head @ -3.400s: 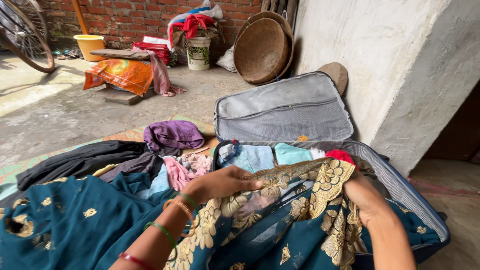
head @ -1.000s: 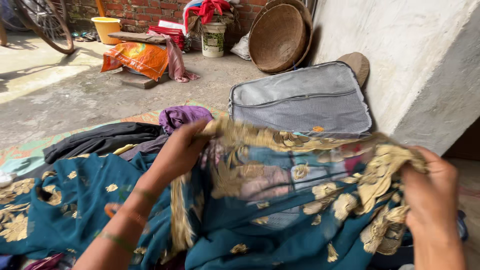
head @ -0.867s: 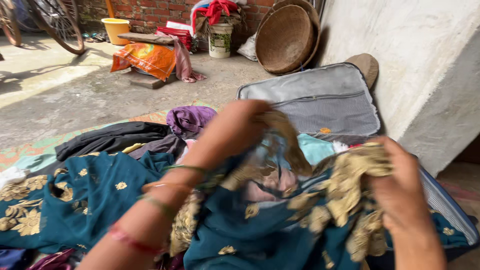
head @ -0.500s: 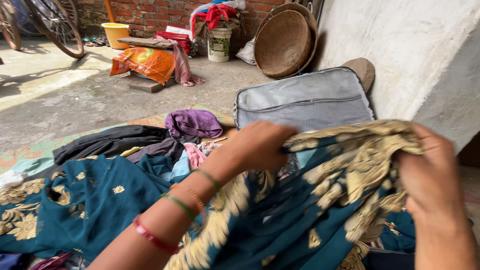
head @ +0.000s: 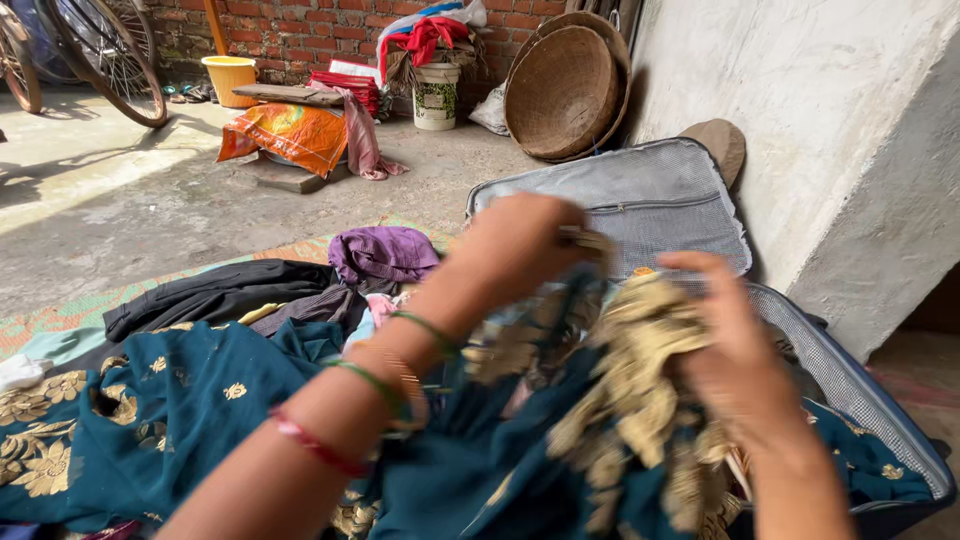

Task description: The person packs a suitcase by folding and placing various items of clothing, including a striped garment, a blue top, and a decorated saree, into different sections of the luggage.

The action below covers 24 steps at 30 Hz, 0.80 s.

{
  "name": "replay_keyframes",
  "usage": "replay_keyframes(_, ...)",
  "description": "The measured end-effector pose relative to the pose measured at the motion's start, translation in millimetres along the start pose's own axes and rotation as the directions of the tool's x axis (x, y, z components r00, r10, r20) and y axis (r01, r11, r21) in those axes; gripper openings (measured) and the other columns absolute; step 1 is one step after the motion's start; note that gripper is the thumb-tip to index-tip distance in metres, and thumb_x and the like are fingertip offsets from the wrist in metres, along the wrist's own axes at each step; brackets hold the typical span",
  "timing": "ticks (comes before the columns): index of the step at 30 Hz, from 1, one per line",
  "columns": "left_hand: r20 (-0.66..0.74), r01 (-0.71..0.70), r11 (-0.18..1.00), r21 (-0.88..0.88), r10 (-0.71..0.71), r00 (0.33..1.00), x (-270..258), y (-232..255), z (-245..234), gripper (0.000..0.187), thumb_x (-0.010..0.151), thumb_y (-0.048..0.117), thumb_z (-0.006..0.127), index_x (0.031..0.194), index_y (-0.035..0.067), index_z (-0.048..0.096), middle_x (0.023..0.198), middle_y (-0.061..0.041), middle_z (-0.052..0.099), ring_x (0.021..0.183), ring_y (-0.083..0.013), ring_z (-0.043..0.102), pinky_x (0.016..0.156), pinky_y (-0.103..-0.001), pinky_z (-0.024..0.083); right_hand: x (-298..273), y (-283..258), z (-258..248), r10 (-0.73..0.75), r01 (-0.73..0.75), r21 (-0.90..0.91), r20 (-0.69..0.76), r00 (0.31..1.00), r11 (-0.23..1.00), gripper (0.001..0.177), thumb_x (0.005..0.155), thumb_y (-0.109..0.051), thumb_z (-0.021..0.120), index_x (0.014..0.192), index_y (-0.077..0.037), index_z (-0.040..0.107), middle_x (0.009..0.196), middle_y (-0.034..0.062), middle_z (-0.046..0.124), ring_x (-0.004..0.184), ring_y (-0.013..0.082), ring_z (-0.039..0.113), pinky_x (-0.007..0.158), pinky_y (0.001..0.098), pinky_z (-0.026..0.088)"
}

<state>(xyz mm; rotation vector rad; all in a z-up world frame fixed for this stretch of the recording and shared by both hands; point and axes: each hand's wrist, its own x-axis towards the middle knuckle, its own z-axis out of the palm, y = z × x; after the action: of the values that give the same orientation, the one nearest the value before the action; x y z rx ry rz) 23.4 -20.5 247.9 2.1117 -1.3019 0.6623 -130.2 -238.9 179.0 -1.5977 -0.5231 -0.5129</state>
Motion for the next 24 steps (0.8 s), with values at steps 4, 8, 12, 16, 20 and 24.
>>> replay_keyframes(4, -0.026, -0.204, 0.979, -0.019, 0.204, 0.979, 16, 48, -7, 0.028, 0.085, 0.041, 0.071, 0.101, 0.019, 0.077, 0.085, -0.013, 0.076, 0.083, -0.0372, 0.072, 0.073, -0.051, 0.055, 36, -10, 36, 0.203, -0.241, -0.311, -0.148, 0.968, 0.919, 0.035, 0.079, 0.007, 0.065, 0.115, 0.005, 0.068, 0.105, 0.0125, 0.076, 0.093, 0.0149, 0.070, 0.079, 0.0327, 0.057)
replay_keyframes(8, 0.308, 0.051, 0.946, -0.320, 0.053, 0.950, -2, 19, -21, 0.051, 0.084, 0.058, 0.071, 0.094, 0.007, 0.077, 0.076, -0.011, 0.074, 0.072, -0.0249, 0.073, 0.067, -0.043, 0.057, 48, -49, 10, 0.064, -0.148, -0.257, -0.307, 0.950, 0.955, 0.030, 0.086, 0.010, 0.055, 0.113, 0.004, 0.070, 0.100, 0.0101, 0.076, 0.084, 0.0142, 0.071, 0.075, 0.0295, 0.058)
replay_keyframes(12, 0.588, 0.291, 0.949, -0.121, -0.168, 0.791, -47, -28, 4, 0.051, 0.077, 0.054, 0.078, 0.092, 0.005, 0.078, 0.079, -0.011, 0.077, 0.072, -0.0237, 0.074, 0.066, -0.041, 0.059, 37, -69, -24, -0.192, -0.018, -0.417, -0.455, 0.869, 0.909, 0.031, 0.091, 0.015, 0.051, 0.114, 0.005, 0.071, 0.100, 0.0083, 0.073, 0.082, 0.0116, 0.067, 0.074, 0.0263, 0.055)
replay_keyframes(16, 0.398, 0.269, 0.963, -0.001, -0.246, 0.884, -78, -114, 11, 0.028, 0.083, 0.022, 0.071, 0.106, 0.005, 0.073, 0.081, -0.012, 0.074, 0.071, -0.0218, 0.069, 0.065, -0.039, 0.055, 16, -55, -50, -0.251, -0.005, -0.397, -0.589, 0.768, 0.918, 0.025, 0.096, 0.011, 0.056, 0.116, 0.004, 0.071, 0.102, 0.0062, 0.073, 0.084, 0.0102, 0.067, 0.074, 0.0250, 0.055)
replay_keyframes(20, -0.083, 0.521, 0.768, -0.373, -0.587, 0.806, -67, -137, -30, 0.022, 0.096, 0.019, 0.065, 0.114, 0.008, 0.071, 0.074, -0.013, 0.071, 0.064, -0.0226, 0.069, 0.061, -0.042, 0.052, 14, -23, -47, -0.114, -0.123, -0.373, -0.552, 0.826, 0.920, 0.032, 0.088, 0.011, 0.061, 0.119, 0.007, 0.068, 0.100, 0.0084, 0.071, 0.079, 0.0146, 0.062, 0.069, 0.0278, 0.051)
replay_keyframes(24, -0.115, 0.390, 0.918, 0.068, -0.381, 0.917, -37, -68, -40, 0.017, 0.088, 0.021, 0.068, 0.098, 0.014, 0.080, 0.077, -0.016, 0.072, 0.072, -0.0359, 0.071, 0.066, -0.046, 0.055, 32, -6, 18, -0.125, 0.130, 0.053, -0.095, 0.988, 0.990, 0.066, 0.080, 0.004, 0.067, 0.141, 0.002, 0.042, 0.124, 0.0069, 0.066, 0.114, 0.0137, 0.067, 0.099, 0.0294, 0.055)
